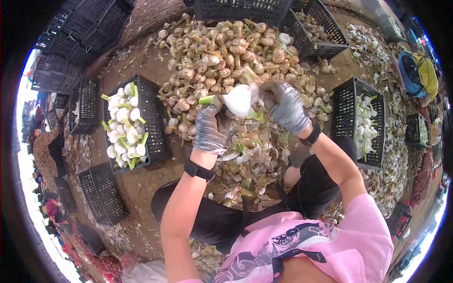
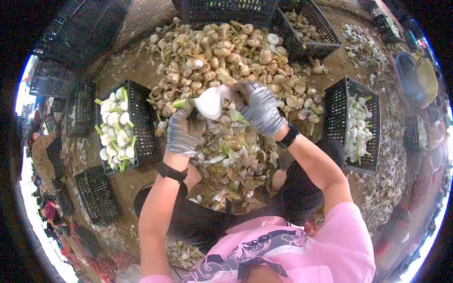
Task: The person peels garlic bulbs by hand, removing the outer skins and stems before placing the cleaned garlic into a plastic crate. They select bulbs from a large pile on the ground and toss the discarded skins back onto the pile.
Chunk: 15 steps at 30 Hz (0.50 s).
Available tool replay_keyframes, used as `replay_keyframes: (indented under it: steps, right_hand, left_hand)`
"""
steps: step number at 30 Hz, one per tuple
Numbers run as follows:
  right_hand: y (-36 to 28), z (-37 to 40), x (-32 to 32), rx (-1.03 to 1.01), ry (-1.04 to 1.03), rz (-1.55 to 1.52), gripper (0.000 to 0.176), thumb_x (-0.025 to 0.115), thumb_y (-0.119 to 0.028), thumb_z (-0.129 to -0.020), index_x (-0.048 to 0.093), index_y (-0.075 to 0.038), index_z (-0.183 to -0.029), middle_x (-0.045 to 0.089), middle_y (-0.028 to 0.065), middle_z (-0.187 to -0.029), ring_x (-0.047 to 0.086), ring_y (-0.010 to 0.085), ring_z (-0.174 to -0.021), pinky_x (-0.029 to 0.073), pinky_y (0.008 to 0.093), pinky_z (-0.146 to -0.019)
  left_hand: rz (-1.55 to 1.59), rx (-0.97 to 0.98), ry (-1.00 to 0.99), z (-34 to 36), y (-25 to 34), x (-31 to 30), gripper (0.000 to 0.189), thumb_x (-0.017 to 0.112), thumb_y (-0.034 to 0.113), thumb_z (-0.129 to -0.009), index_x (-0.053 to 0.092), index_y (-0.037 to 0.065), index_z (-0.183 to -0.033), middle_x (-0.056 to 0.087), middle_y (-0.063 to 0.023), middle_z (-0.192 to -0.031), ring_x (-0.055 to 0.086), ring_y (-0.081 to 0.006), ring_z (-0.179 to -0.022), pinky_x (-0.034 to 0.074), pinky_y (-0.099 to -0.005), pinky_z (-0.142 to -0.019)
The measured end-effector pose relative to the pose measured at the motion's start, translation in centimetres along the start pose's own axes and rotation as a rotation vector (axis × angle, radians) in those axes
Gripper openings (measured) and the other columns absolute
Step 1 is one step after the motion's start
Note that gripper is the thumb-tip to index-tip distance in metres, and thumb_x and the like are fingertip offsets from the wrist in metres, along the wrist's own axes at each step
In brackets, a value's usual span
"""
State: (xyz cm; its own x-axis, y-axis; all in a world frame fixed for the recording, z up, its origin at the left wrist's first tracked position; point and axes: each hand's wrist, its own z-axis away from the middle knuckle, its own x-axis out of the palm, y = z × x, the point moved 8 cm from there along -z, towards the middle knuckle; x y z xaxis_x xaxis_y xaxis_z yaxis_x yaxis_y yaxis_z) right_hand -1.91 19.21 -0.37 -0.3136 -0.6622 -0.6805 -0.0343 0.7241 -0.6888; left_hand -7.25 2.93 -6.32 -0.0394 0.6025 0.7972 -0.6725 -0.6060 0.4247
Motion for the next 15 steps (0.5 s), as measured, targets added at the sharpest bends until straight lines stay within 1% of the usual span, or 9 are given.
replay_keyframes:
  steps: [1,2,4,8,10,12,13,14,15]
  right_hand:
    - [0.7,-0.3,-0.2,0.081,0.003,-0.034,0.024,0.058,-0.013,-0.071,0.057,-0.002,-0.092,0.057,0.0175,-0.076,0.056,0.0323,-0.074,0.045,0.0374,-0.065]
    - [4.3,0.1,1.9,0.098,-0.136,0.142,0.023,0.057,-0.015,-0.073,0.058,0.0,-0.091,0.059,0.0167,-0.078,0.057,0.0329,-0.074,0.046,0.0371,-0.066]
    - [8.1,3.1,7.5,0.117,-1.0,0.521,0.031,0.055,-0.02,-0.076,0.056,0.001,-0.098,0.059,0.0196,-0.084,0.057,0.0329,-0.079,0.047,0.0358,-0.071]
    - [6.1,4.0,7.4,0.055,-0.958,0.313,0.042,0.057,-0.027,-0.079,0.05,0.0,-0.109,0.058,0.0189,-0.098,0.058,0.0264,-0.087,0.047,0.0351,-0.076]
    - [2.1,0.5,4.2,0.318,-0.453,-0.785,0.057,0.062,-0.032,-0.077,0.041,-0.005,-0.122,0.055,0.0106,-0.107,0.055,0.0222,-0.098,0.047,0.0345,-0.08]
    - [0.1,1.0,5.6,0.598,-0.511,-1.322,0.06,0.059,-0.039,-0.079,0.038,-0.004,-0.124,0.054,0.0076,-0.105,0.052,0.0187,-0.101,0.045,0.0343,-0.085]
    - [0.7,0.5,6.3,0.526,-0.49,-1.236,0.051,0.054,-0.04,-0.082,0.043,-0.006,-0.119,0.055,0.0086,-0.106,0.056,0.0175,-0.092,0.051,0.0337,-0.074]
    - [1.2,0.7,7.8,0.684,-0.508,-1.298,0.051,0.055,-0.04,-0.082,0.045,-0.004,-0.116,0.058,0.0081,-0.1,0.058,0.0194,-0.088,0.051,0.035,-0.073]
    - [2.3,0.6,9.1,0.856,-0.531,-1.426,0.046,0.055,-0.038,-0.082,0.046,-0.004,-0.112,0.058,0.0082,-0.095,0.058,0.0204,-0.086,0.051,0.0355,-0.073]
  left_hand:
    - [0.035,-0.01,0.03,0.2,-0.1,-0.1,0.008,0.058,0.011,-0.08,0.057,0.004,-0.085,0.058,-0.0051,-0.083,0.056,-0.0148,-0.073,0.048,-0.0245,-0.058]
    - [0.037,-0.006,0.031,0.2,0.1,-0.2,0.008,0.058,0.011,-0.08,0.057,0.004,-0.085,0.058,-0.0051,-0.083,0.056,-0.0148,-0.073,0.048,-0.0245,-0.058]
    - [0.062,-0.058,0.033,-0.2,0.2,-0.2,0.01,0.058,0.012,-0.08,0.057,0.004,-0.086,0.059,-0.0061,-0.085,0.057,-0.0153,-0.074,0.049,-0.0232,-0.057]
    - [0.077,-0.1,0.133,-0.4,0.1,-1.0,0.006,0.055,0.012,-0.084,0.056,0.006,-0.085,0.058,-0.0024,-0.078,0.057,-0.0127,-0.067,0.05,-0.0231,-0.053]
    - [-0.052,-0.027,0.156,-0.5,0.2,-1.1,0.006,0.055,0.012,-0.083,0.055,0.006,-0.084,0.058,-0.0022,-0.077,0.057,-0.0123,-0.067,0.049,-0.0224,-0.051]
    - [-0.08,-0.034,0.116,-0.8,-0.8,-0.7,0.004,0.053,0.007,-0.082,0.055,0.006,-0.086,0.057,-0.0012,-0.077,0.056,-0.0112,-0.067,0.048,-0.0217,-0.054]
    - [-0.183,0.007,0.108,-0.5,-0.7,-0.2,0.006,0.053,0.006,-0.082,0.055,0.007,-0.087,0.057,-0.0012,-0.078,0.056,-0.0111,-0.067,0.048,-0.0218,-0.054]
    - [-0.287,0.051,0.104,-0.2,-0.3,0.2,0.008,0.054,0.005,-0.081,0.055,0.007,-0.089,0.057,-0.0012,-0.079,0.056,-0.0111,-0.068,0.048,-0.0219,-0.054]
    - [-0.292,0.09,0.064,-0.5,-0.1,0.5,0.017,0.056,0.007,-0.081,0.053,0.007,-0.098,0.057,-0.001,-0.08,0.056,-0.0109,-0.068,0.047,-0.0214,-0.055]
